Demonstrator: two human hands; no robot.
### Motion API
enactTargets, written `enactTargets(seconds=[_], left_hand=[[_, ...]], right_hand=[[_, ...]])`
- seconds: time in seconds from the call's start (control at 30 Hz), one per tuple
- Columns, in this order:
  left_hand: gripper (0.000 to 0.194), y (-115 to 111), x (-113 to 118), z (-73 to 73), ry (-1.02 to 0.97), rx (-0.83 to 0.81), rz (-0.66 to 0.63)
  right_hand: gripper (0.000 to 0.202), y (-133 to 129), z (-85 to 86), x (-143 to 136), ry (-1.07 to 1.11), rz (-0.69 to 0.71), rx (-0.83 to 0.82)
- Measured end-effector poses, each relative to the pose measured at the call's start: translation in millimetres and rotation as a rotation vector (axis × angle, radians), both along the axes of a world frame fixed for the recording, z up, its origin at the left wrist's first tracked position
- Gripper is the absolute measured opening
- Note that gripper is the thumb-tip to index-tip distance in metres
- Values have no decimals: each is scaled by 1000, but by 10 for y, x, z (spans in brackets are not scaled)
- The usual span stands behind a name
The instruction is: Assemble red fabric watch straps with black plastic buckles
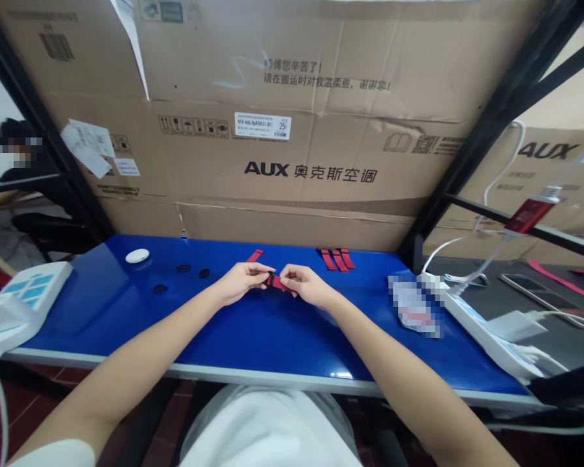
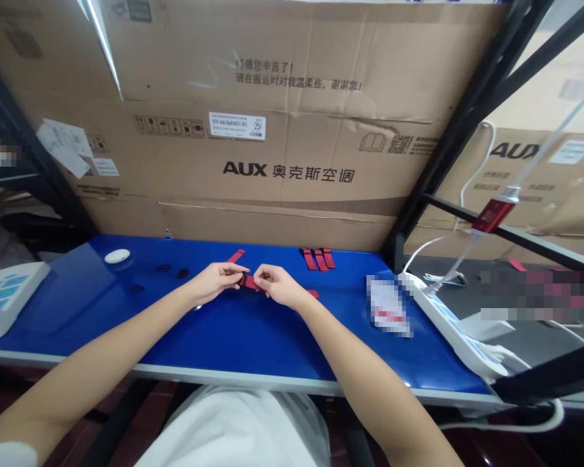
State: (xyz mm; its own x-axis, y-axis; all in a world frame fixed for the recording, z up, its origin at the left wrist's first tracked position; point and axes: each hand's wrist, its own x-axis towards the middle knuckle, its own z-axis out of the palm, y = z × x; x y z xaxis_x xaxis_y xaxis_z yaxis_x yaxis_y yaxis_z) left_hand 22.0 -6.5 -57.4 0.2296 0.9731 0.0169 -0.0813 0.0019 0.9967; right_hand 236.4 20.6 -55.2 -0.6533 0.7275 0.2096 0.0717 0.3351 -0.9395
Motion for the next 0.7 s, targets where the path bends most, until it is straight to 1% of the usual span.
enactTargets(seconds=[0.07,0.2,0.27,0.37,0.43,0.47,0.53,0.57,0.6,0.63,0.67,0.7], left_hand=[[41,5,16,-9,-35,-23,4],[41,4,96,-33,-110,-63,26],[39,-2,147,-58,-124,-70,32],[40,-3,214,-87,-114,-68,17],[41,13,208,-57,-83,-43,-5],[40,26,169,-15,-34,-9,-4],[35,50,-5,119,178,110,73],[30,57,-144,202,348,188,166],[24,58,-310,285,544,256,310],[19,53,-494,360,731,268,428],[17,43,-683,418,873,258,557],[18,28,-861,455,976,190,602]], right_hand=[[21,2,-14,-27,32,-8,-2],[23,-2,-60,-118,175,-35,-156],[27,-9,-76,-154,186,-21,-193],[28,-9,-89,-170,148,-21,-134],[29,9,-92,-150,151,-56,-96],[30,24,-92,-131,168,-75,-93],[31,66,-94,-82,211,-110,-121],[31,92,-95,-56,226,-131,-140],[32,120,-99,-31,238,-155,-158],[32,149,-106,-10,249,-180,-172],[33,177,-115,5,262,-203,-184],[34,203,-128,13,278,-221,-196]])
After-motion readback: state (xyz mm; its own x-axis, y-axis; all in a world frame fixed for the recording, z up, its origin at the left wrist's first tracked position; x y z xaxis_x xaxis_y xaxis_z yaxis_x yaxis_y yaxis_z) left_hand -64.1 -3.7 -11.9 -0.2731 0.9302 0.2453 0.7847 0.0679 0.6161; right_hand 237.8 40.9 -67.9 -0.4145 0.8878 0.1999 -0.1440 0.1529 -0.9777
